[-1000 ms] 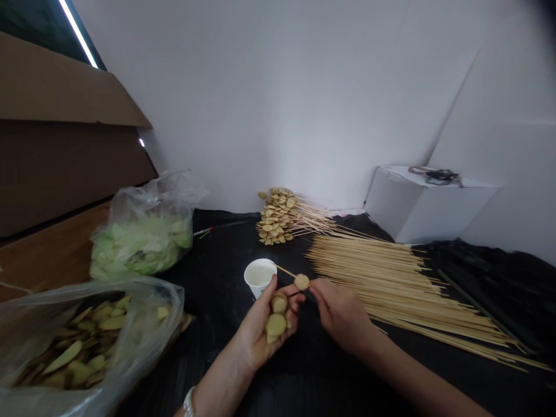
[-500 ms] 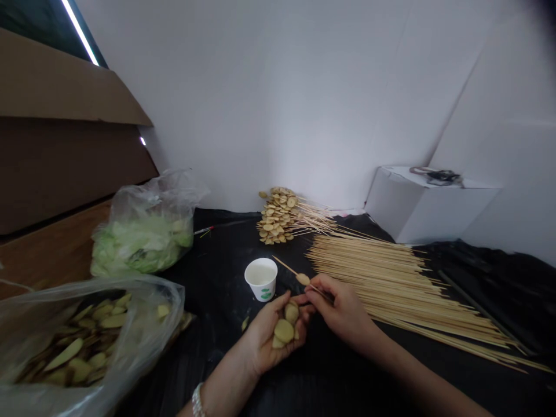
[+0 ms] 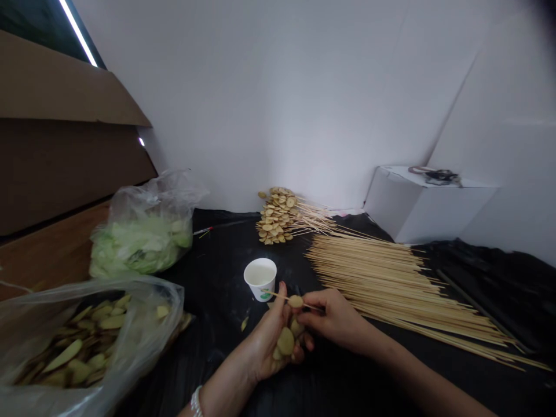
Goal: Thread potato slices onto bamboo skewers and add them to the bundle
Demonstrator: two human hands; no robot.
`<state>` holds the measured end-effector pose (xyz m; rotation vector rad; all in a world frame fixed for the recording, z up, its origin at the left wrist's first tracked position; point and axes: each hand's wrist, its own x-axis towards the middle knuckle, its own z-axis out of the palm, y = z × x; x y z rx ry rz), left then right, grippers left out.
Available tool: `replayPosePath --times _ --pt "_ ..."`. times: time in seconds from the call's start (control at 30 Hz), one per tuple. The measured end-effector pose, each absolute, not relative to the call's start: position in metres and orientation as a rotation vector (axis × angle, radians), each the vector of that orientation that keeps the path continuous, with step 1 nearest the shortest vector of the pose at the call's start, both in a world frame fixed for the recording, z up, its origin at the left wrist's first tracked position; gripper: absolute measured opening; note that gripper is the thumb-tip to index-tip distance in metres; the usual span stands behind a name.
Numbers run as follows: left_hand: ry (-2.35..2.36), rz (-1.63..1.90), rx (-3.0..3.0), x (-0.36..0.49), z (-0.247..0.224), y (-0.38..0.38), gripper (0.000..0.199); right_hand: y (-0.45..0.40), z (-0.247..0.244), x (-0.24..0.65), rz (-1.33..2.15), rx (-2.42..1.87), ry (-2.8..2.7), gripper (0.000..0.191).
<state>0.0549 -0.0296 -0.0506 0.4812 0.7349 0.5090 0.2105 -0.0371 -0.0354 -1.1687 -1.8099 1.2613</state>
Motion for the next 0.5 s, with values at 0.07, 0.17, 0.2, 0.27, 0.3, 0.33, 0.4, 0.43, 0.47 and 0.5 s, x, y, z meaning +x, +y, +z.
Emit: replayPosePath --times 0.07,0.17,0.2,0.27,0.3,0.33,0.4,0.43,0.47,0.5 --pt "0.755 0.509 0.496 0.0546 -0.0509 -0.0294 0.064 -0.0359 -0.0351 0.2103 1.347 -1.161 -1.785 0.004" --pt "0.79 0.528 0.491 0.0537 -0.0517 -0.0286 0.063 -0.0343 -0.032 0.2103 1.505 -1.127 -1.724 0.012" --pt "0.795 0.531 0.488 0.0536 -0.052 -0.0283 0.062 -0.0339 -0.0311 0.2104 1.56 -1.106 -1.699 0.014" --pt "0.79 0.533 0.489 0.0536 -0.0522 -0.0278 0.062 -0.0331 -0.0305 0.2112 1.649 -1.057 -1.649 0.016" --pt "0.78 0.534 0.493 0.0536 -0.0519 -0.0275 0.061 -0.0326 -0.0308 0.2118 1.681 -1.032 -1.629 0.016" --pt "0.767 0.537 0.494 0.0537 -0.0511 -0.0273 0.06 -0.032 -0.0315 0.2125 1.699 -1.011 -1.612 0.016" --pt "0.738 0.548 0.487 0.0534 -0.0485 -0.0266 0.058 -0.0304 -0.033 0.214 1.693 -0.987 -1.591 0.016" --pt "0.722 0.552 0.482 0.053 -0.0469 -0.0262 0.057 -0.0295 -0.0337 0.2146 1.669 -0.986 -1.589 0.015" --pt "0.706 0.555 0.479 0.0525 -0.0454 -0.0258 0.057 -0.0287 -0.0344 0.215 1.634 -0.994 -1.59 0.015" --pt "0.693 0.559 0.474 0.052 -0.044 -0.0255 0.056 -0.0279 -0.0349 0.2152 1.59 -1.008 -1.593 0.014"
